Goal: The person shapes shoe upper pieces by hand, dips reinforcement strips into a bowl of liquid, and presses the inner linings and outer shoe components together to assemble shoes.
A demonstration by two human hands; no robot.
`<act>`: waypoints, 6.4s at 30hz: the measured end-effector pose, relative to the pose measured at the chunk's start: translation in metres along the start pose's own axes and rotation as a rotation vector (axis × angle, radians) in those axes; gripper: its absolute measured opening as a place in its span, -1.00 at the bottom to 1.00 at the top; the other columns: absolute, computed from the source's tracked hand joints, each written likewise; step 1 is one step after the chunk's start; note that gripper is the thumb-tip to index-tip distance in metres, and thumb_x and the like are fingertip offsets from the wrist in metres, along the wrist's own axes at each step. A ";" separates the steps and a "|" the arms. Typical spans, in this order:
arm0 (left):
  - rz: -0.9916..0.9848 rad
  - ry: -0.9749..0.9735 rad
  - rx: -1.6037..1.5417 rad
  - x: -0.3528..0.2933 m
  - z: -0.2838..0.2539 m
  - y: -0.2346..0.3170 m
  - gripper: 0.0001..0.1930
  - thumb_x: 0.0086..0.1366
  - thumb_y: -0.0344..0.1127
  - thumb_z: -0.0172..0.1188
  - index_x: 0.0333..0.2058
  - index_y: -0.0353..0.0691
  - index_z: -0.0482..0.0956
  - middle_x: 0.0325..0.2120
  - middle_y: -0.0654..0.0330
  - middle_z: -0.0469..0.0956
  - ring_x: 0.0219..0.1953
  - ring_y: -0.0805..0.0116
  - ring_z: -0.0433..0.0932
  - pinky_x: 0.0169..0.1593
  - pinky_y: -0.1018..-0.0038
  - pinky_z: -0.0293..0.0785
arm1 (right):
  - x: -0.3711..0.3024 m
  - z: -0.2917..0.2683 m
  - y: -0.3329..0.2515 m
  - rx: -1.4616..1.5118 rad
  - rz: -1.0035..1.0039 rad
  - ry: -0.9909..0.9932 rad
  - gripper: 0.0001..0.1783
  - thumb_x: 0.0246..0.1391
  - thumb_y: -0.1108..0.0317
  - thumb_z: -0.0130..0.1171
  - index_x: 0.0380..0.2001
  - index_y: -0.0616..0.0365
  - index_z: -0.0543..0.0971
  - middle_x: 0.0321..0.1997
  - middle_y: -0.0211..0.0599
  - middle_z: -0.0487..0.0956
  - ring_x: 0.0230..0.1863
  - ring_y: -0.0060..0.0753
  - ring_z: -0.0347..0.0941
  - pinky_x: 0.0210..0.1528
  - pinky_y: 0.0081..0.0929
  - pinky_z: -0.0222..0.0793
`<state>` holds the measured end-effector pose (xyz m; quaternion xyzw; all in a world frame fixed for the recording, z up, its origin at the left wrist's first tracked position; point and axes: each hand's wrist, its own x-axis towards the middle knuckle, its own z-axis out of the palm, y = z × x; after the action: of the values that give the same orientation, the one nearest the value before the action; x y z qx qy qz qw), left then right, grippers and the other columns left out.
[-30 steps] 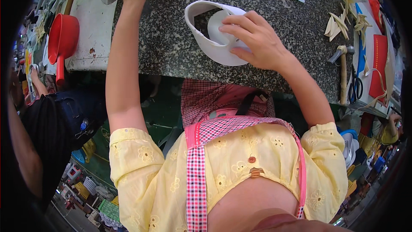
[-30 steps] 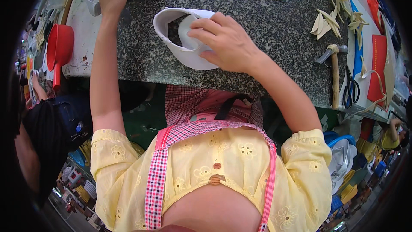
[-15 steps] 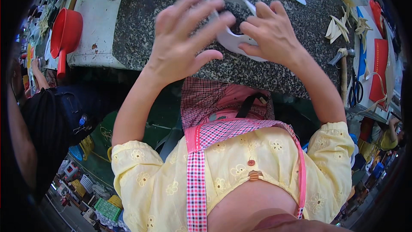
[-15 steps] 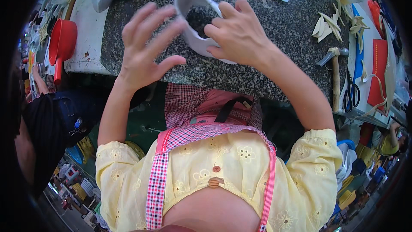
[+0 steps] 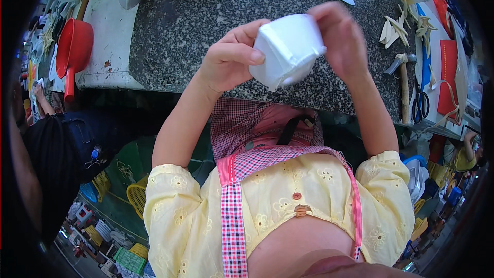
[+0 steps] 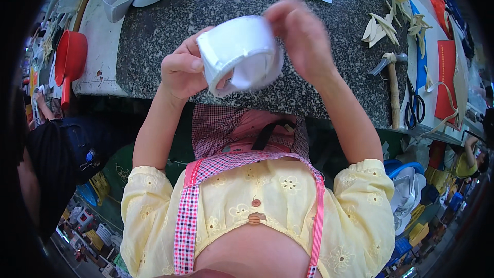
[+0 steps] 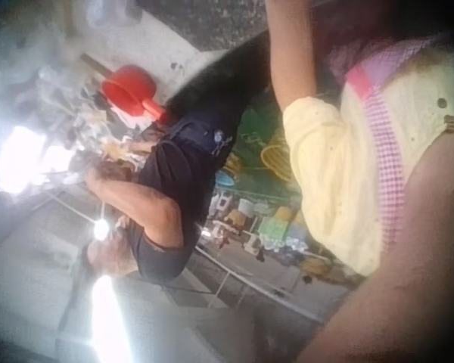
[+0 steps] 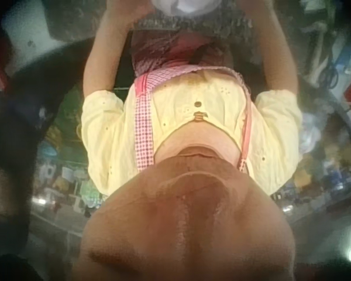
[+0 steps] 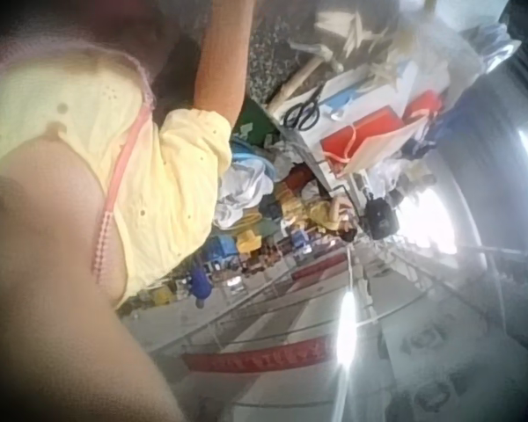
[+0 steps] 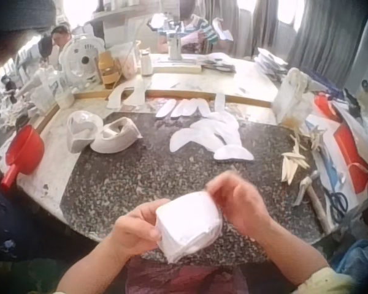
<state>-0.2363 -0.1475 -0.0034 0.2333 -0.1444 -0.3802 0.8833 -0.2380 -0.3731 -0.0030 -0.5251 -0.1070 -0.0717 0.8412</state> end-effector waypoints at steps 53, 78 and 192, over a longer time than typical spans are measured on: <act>1.540 1.054 1.686 0.035 0.030 0.033 -0.85 0.08 -0.50 0.18 -0.44 -0.28 0.35 -0.50 0.07 0.59 -0.51 0.31 0.59 -0.48 0.58 0.49 | 0.000 0.049 0.010 -0.748 -0.643 0.092 -0.64 -0.19 0.46 0.28 -0.32 0.16 0.33 -0.43 -0.44 0.32 -0.44 -0.62 0.25 -0.41 -0.70 0.22; 0.450 0.664 0.323 0.020 -0.012 0.020 -0.69 0.25 -0.09 0.06 -0.32 -0.27 0.41 -0.53 0.24 0.50 -0.56 0.52 0.50 -0.48 0.59 0.45 | -0.016 0.019 0.035 0.479 0.084 -0.265 -0.67 0.12 0.38 -0.03 -0.04 0.22 0.38 -0.13 -0.17 0.50 -0.09 -0.26 0.44 -0.01 -0.21 0.35; 0.543 0.108 2.682 -0.011 -0.010 -0.036 -0.63 0.01 -0.33 0.03 -0.12 -0.05 0.43 -0.22 0.41 0.43 -0.12 0.54 0.39 -0.27 0.47 0.14 | -0.031 -0.002 0.023 -1.453 -0.534 -0.589 -0.71 -0.25 0.51 0.03 -0.31 0.21 0.42 -0.32 -0.25 0.44 -0.21 -0.20 0.37 -0.20 -0.37 0.35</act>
<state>-0.2612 -0.1582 -0.0318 0.8809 -0.4048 0.2432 0.0325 -0.2624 -0.3645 -0.0320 -0.8922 -0.3711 -0.1798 0.1844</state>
